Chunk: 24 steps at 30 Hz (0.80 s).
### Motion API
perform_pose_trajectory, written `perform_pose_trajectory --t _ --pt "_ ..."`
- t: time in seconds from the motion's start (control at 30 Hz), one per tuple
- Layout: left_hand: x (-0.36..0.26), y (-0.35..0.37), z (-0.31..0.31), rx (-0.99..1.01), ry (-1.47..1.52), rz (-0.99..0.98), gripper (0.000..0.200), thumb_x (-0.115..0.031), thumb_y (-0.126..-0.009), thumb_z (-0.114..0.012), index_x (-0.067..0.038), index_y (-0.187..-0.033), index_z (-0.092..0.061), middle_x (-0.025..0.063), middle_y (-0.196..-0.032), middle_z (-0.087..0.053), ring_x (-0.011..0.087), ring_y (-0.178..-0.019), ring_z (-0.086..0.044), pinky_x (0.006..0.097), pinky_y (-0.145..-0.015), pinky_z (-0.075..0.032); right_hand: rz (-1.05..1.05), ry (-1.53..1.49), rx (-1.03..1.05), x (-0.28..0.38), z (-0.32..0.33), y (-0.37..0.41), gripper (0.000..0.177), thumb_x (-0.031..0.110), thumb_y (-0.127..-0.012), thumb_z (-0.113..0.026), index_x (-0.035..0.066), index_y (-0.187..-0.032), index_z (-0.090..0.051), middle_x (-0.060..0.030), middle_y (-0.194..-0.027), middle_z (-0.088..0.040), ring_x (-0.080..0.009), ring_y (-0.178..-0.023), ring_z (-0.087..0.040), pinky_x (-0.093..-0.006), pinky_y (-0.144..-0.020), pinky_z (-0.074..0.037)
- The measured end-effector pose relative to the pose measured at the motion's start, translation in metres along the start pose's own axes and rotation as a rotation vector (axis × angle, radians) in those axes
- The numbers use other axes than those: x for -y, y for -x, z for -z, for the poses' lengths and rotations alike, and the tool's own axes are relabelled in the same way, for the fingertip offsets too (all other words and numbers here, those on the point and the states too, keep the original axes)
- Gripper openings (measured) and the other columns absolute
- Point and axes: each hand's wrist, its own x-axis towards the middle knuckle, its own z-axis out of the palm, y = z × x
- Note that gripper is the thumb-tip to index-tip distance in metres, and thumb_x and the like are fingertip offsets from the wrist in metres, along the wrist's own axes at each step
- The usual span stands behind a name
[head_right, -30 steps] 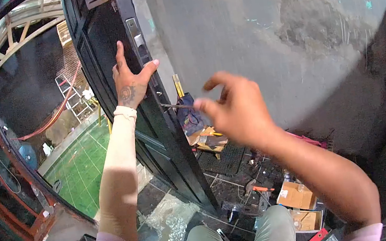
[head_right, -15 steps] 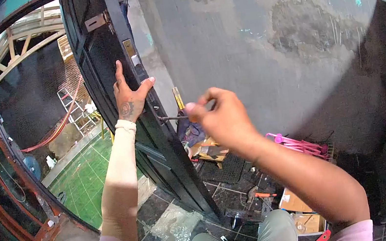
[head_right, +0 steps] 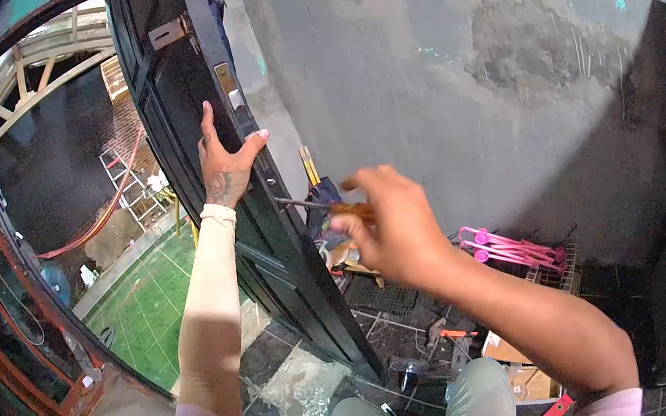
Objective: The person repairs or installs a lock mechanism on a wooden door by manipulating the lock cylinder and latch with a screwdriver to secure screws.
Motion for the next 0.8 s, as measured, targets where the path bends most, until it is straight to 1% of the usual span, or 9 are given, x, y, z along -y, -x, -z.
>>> perform_pose_trajectory --t 0.13,0.27,0.4,0.43,0.47,0.53,0.63,0.73,0.8 --pt "0.003 0.001 0.005 0.036 0.067 0.001 0.111 -0.044 -0.075 -0.081 -0.016 -0.158 -0.014 0.0349 -0.146 -0.030 0.0482 -0.138 -0.029 0.0536 -0.114 -0.028 -0.496 -0.047 0.332 -0.016 0.006 -0.010 0.044 0.039 -0.099 -0.056 -0.003 -0.104 -0.067 -0.0290 -0.090 -0.068 -0.0431 -0.089 -0.068 -0.0450 -0.076 -0.053" --pt "0.009 0.001 0.008 0.037 0.099 -0.030 0.102 -0.047 -0.080 -0.077 -0.011 -0.157 -0.021 0.0320 -0.147 -0.032 0.0442 -0.138 -0.032 0.0510 -0.114 -0.028 -0.285 0.262 0.455 0.012 0.013 -0.016 0.041 0.036 -0.097 -0.057 -0.003 -0.097 -0.068 -0.0310 -0.089 -0.067 -0.0469 -0.088 -0.066 -0.0499 -0.078 -0.053" --pt "0.046 0.005 0.016 0.118 0.586 0.043 0.079 -0.047 -0.089 -0.068 -0.004 -0.148 -0.040 0.0265 -0.145 -0.043 0.0360 -0.134 -0.042 0.0433 -0.114 -0.031 0.354 0.416 0.089 0.008 0.003 0.001 0.029 0.028 -0.090 -0.068 0.000 -0.098 -0.063 -0.0186 -0.080 -0.058 -0.0413 -0.081 -0.062 -0.0475 -0.072 -0.052" --pt "0.036 0.018 0.028 0.087 0.590 0.156 0.064 -0.043 -0.093 -0.064 0.000 -0.139 -0.051 0.0230 -0.140 -0.052 0.0318 -0.130 -0.048 0.0385 -0.112 -0.033 0.295 0.277 0.027 0.010 0.001 0.003 0.030 0.027 -0.088 -0.070 0.000 -0.099 -0.062 -0.0173 -0.081 -0.056 -0.0400 -0.080 -0.061 -0.0466 -0.071 -0.051" --pt "0.045 0.025 0.026 0.008 0.485 0.188 0.047 -0.034 -0.096 -0.064 -0.005 -0.132 -0.058 0.0048 -0.112 -0.061 0.0138 -0.104 -0.055 0.0299 -0.091 -0.042 0.237 0.139 -0.037 0.013 -0.003 0.003 0.031 0.025 -0.087 -0.072 0.000 -0.101 -0.061 -0.0159 -0.081 -0.055 -0.0387 -0.080 -0.060 -0.0457 -0.070 -0.050" --pt "0.046 0.053 0.022 -0.103 0.064 0.020 0.036 -0.031 -0.097 -0.064 -0.003 -0.118 -0.063 0.0053 -0.101 -0.061 0.0112 -0.093 -0.056 0.0277 -0.083 -0.045 0.078 -0.020 -0.139 0.014 -0.010 0.003 0.033 0.023 -0.085 -0.075 0.000 -0.103 -0.060 -0.0157 -0.082 -0.054 -0.0373 -0.080 -0.060 -0.0448 -0.069 -0.049" --pt "0.044 0.070 -0.002 -0.051 0.276 0.112 0.024 -0.025 -0.095 -0.066 -0.002 -0.099 -0.062 0.0041 -0.075 -0.059 0.0113 -0.065 -0.051 0.0259 -0.064 -0.045 -0.158 0.003 -0.189 0.004 -0.009 0.004 0.032 0.028 -0.089 -0.072 0.000 -0.101 -0.063 -0.0220 -0.081 -0.059 -0.0394 -0.078 -0.062 -0.0460 -0.071 -0.048" --pt "0.029 0.065 -0.002 -0.056 0.184 0.104 0.023 -0.019 -0.095 -0.063 0.000 -0.087 -0.055 0.0121 -0.066 -0.059 0.0226 -0.059 -0.059 0.0368 -0.061 -0.048 -0.496 0.047 0.254 0.003 0.004 -0.001 0.034 0.033 -0.094 -0.065 -0.001 -0.095 -0.066 -0.0251 -0.075 -0.061 -0.0406 -0.074 -0.064 -0.0469 -0.072 -0.049" --pt "0.032 0.066 -0.006 -0.077 0.170 0.087 0.022 -0.018 -0.095 -0.062 0.001 -0.087 -0.054 0.0132 -0.068 -0.060 0.0251 -0.059 -0.060 0.0371 -0.060 -0.048 -0.341 0.090 0.206 0.004 0.002 0.002 0.036 0.033 -0.096 -0.061 -0.002 -0.091 -0.067 -0.0247 -0.070 -0.062 -0.0409 -0.072 -0.065 -0.0495 -0.071 -0.049"
